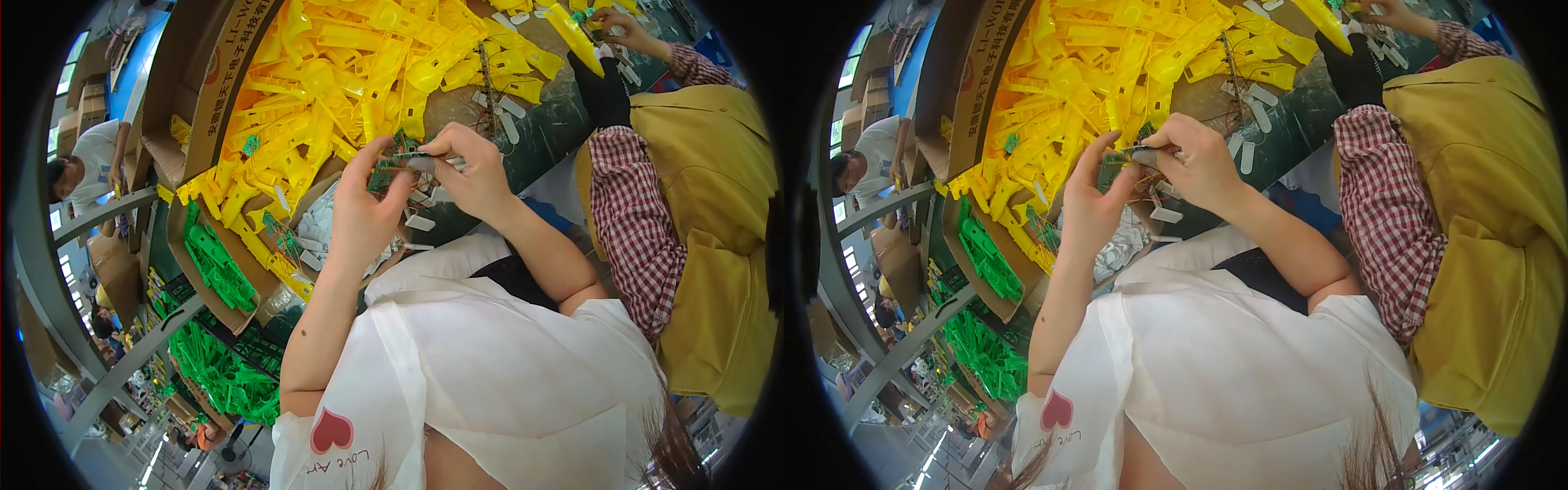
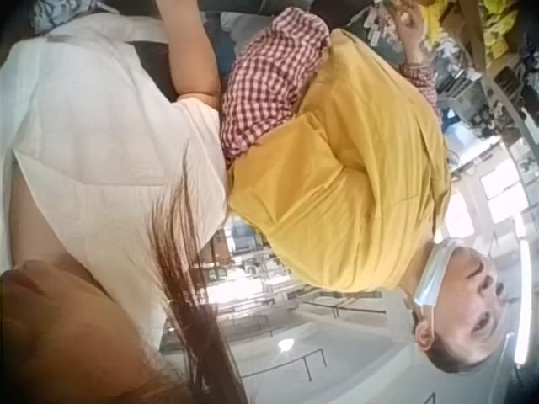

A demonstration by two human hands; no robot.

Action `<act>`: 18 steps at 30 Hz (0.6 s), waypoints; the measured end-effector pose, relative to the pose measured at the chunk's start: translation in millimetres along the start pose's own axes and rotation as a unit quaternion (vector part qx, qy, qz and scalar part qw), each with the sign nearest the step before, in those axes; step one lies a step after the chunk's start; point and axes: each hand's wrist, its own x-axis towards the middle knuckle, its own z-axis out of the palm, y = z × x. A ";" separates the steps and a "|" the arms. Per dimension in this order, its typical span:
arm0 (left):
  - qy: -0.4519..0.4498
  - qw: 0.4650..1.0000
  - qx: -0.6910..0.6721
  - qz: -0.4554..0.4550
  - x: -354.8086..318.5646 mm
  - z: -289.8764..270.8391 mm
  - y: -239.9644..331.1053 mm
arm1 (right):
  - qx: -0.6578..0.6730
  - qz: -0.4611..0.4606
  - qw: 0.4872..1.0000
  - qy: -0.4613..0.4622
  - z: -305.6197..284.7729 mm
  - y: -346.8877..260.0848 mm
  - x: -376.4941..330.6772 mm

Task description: Assembling small electronic circuit boards and wires into yellow plastic housings for lighting fixtures at a factory workstation.

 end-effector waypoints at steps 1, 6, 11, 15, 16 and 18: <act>0.000 1.000 0.002 -0.001 -1.4 -3.2 -6.2 | 0.096 0.058 0.993 -0.038 -0.7 1.1 -1.2; -0.049 0.989 0.078 0.120 -6.9 -15.8 -11.8 | 0.225 0.143 0.955 -0.126 -5.3 0.4 -2.6; -0.016 0.968 0.204 0.148 -10.3 -13.9 -14.8 | 0.137 0.168 0.973 -0.079 1.9 4.2 -4.9; -0.102 0.945 0.267 0.155 -7.4 -26.4 -25.3 | -0.106 0.028 0.991 -0.078 3.5 25.6 6.5; -0.101 0.945 0.268 0.155 -6.3 -26.2 -24.4 | -0.071 0.018 0.996 -0.058 6.8 17.9 4.4; -0.159 0.961 0.221 0.051 -5.9 -25.5 -21.3 | -0.039 -0.035 0.992 -0.111 6.9 0.2 1.5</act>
